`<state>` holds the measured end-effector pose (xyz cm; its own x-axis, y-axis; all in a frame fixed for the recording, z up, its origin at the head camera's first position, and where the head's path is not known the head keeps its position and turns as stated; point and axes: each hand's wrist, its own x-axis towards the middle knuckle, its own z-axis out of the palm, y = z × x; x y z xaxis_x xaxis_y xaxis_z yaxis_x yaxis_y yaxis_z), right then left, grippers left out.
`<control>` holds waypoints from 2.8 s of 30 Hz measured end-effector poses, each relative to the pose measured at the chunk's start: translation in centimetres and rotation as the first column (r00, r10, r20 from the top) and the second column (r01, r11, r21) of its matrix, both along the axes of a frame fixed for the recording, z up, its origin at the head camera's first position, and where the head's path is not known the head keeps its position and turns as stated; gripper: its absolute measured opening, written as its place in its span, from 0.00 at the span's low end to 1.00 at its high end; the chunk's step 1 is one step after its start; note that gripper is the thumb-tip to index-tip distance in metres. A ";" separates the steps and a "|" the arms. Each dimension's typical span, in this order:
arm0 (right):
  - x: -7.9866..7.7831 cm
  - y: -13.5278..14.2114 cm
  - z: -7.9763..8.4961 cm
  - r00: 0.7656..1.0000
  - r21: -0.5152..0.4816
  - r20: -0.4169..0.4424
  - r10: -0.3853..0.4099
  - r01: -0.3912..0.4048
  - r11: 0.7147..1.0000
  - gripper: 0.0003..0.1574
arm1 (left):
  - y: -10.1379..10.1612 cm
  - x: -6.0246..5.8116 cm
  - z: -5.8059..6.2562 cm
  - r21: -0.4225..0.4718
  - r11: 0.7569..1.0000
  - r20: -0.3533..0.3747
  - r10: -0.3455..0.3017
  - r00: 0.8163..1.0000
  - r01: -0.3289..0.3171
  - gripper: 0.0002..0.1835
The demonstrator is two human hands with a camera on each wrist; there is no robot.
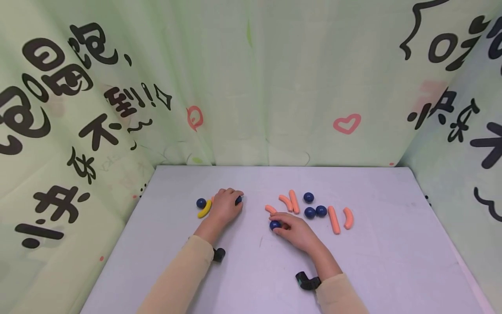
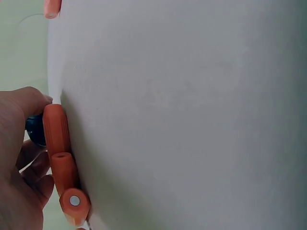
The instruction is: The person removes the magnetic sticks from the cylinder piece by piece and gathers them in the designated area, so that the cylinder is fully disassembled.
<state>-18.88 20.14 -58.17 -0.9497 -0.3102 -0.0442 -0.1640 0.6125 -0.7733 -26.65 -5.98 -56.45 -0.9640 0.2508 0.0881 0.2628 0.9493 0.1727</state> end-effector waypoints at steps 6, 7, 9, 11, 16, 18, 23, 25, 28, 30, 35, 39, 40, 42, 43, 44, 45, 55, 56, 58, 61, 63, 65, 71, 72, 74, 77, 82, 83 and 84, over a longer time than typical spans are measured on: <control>0.1 0.0 -0.1 1.000 -0.007 -0.008 0.004 -0.004 1.000 0.23 | -0.2 0.0 -0.2 0.006 1.000 0.005 0.006 1.000 -0.006 0.19; 0.1 0.0 -0.1 1.000 -0.008 -0.008 0.003 -0.003 1.000 0.23 | -0.3 0.0 -0.3 0.005 1.000 0.006 0.007 1.000 -0.007 0.19; 0.1 0.0 0.0 1.000 -0.011 -0.007 -0.001 0.001 1.000 0.23 | -0.3 0.0 -0.4 0.011 1.000 0.008 0.008 1.000 -0.009 0.20; 0.1 0.0 0.0 1.000 -0.009 -0.006 -0.001 0.001 1.000 0.23 | -0.3 0.0 -0.4 0.011 1.000 0.007 0.007 1.000 -0.007 0.20; 0.1 0.0 0.1 1.000 -0.008 0.008 -0.003 0.003 1.000 0.24 | 0.2 0.0 -0.3 0.010 1.000 -0.013 -0.002 1.000 0.002 0.21; 0.1 0.0 0.1 1.000 -0.012 0.015 -0.005 0.005 1.000 0.24 | 0.6 0.1 -0.1 0.011 1.000 -0.025 -0.007 1.000 0.007 0.21; 0.0 0.0 0.0 1.000 -0.043 0.022 -0.003 0.004 0.999 0.23 | 1.8 0.5 0.2 0.001 1.000 -0.070 -0.029 0.997 0.029 0.18; 0.0 0.0 0.0 1.000 -0.052 0.017 -0.001 0.001 0.999 0.23 | 2.4 0.6 0.4 0.005 0.998 -0.084 -0.055 0.995 0.056 0.18; 0.0 0.1 -0.1 1.000 -0.049 0.009 -0.002 0.003 0.999 0.24 | 3.2 0.8 0.6 0.018 0.992 -0.084 -0.119 0.989 0.121 0.18; 0.0 0.2 -0.1 1.000 -0.045 0.001 0.002 -0.002 0.999 0.24 | 3.8 0.9 0.7 0.029 0.986 -0.053 -0.162 0.985 0.163 0.18; 0.0 0.1 -0.2 1.000 -0.040 0.001 0.004 -0.004 0.999 0.24 | 4.9 1.2 0.5 0.058 0.967 0.065 -0.252 0.966 0.248 0.21; 0.0 0.1 -0.3 1.000 -0.039 0.012 -0.005 0.006 0.999 0.24 | 5.5 1.4 0.0 0.071 0.954 0.094 -0.297 0.950 0.291 0.23; 0.0 0.1 -0.3 1.000 -0.033 0.014 -0.007 0.008 0.999 0.24 | 5.6 1.4 -0.1 0.072 0.952 0.095 -0.303 0.948 0.297 0.23; 0.0 0.1 -0.3 1.000 -0.024 0.014 -0.012 0.013 1.000 0.24 | 5.8 1.5 -0.4 0.070 0.950 0.097 -0.311 0.945 0.305 0.24; 0.0 0.1 -0.3 1.000 -0.022 0.014 -0.011 0.012 1.000 0.24 | 5.8 1.5 -0.5 0.071 0.948 0.097 -0.315 0.944 0.309 0.24; 0.0 0.1 -0.3 1.000 -0.017 0.007 -0.010 0.010 1.000 0.24 | 5.9 1.5 -0.6 0.069 0.948 0.095 -0.317 0.944 0.311 0.24; 0.0 0.1 -0.3 1.000 -0.018 0.006 -0.012 0.012 1.000 0.24 | 6.0 1.6 -0.7 0.066 0.948 0.093 -0.317 0.944 0.312 0.24; 0.0 0.2 -0.3 1.000 -0.028 0.001 -0.003 0.003 1.000 0.24 | 6.5 1.8 -0.7 0.043 0.950 0.078 -0.311 0.947 0.309 0.21; 0.0 0.2 -0.3 1.000 -0.035 0.006 -0.003 0.003 0.999 0.24 | 6.5 1.8 -0.6 0.046 0.951 0.077 -0.309 0.948 0.306 0.20; 0.0 0.2 -0.3 1.000 -0.046 0.010 -0.001 0.002 0.999 0.24 | 6.5 1.8 -0.6 0.052 0.952 0.073 -0.306 0.949 0.303 0.19; 0.0 0.3 -0.2 1.000 -0.048 0.003 0.005 -0.005 0.999 0.24 | 6.4 1.8 -0.6 0.067 0.953 0.070 -0.300 0.951 0.296 0.17; 0.0 0.3 -0.2 1.000 -0.043 0.001 0.001 -0.001 0.999 0.24 | 6.4 1.8 -0.6 0.077 0.953 0.069 -0.298 0.952 0.292 0.17; 0.0 0.3 -0.2 1.000 -0.038 -0.001 -0.002 0.002 0.999 0.24 | 6.3 1.8 -0.6 0.088 0.953 0.070 -0.296 0.953 0.289 0.16; -0.1 0.2 -0.1 1.000 -0.006 0.021 -0.022 0.022 1.000 0.22 | 6.3 1.7 -0.7 0.116 0.956 0.070 -0.280 0.958 0.271 0.14; -0.1 0.2 -0.1 0.999 -0.005 0.027 -0.024 0.024 1.000 0.22 | 6.2 1.6 -0.7 0.118 0.956 0.066 -0.278 0.958 0.269 0.14; -0.1 0.1 -0.1 0.999 -0.010 0.034 -0.023 0.024 1.000 0.22 | 6.1 1.6 -0.8 0.119 0.955 0.058 -0.278 0.959 0.270 0.13; -0.1 0.2 -0.2 0.999 -0.020 0.040 -0.020 0.021 1.000 0.22 | 6.0 1.6 -0.9 0.123 0.956 0.054 -0.276 0.960 0.268 0.13; -0.1 0.2 -0.2 0.998 -0.029 0.054 -0.022 0.024 0.999 0.23 | 5.8 1.6 -0.7 0.144 0.958 0.059 -0.257 0.965 0.246 0.14; -0.1 0.2 -0.2 0.998 -0.024 0.052 -0.021 0.023 0.999 0.23 | 5.7 1.6 -0.6 0.146 0.960 0.058 -0.251 0.966 0.241 0.14; -0.1 0.2 -0.1 0.998 -0.020 0.052 -0.025 0.026 0.999 0.23 | 5.6 1.6 -0.4 0.149 0.961 0.054 -0.244 0.968 0.234 0.14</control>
<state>-19.03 20.34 -58.31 -0.9537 -0.2876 -0.0875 -0.1080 0.5993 -0.7932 -25.04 -0.34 -56.88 -0.8826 0.4646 0.0721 0.4611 0.8254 0.3258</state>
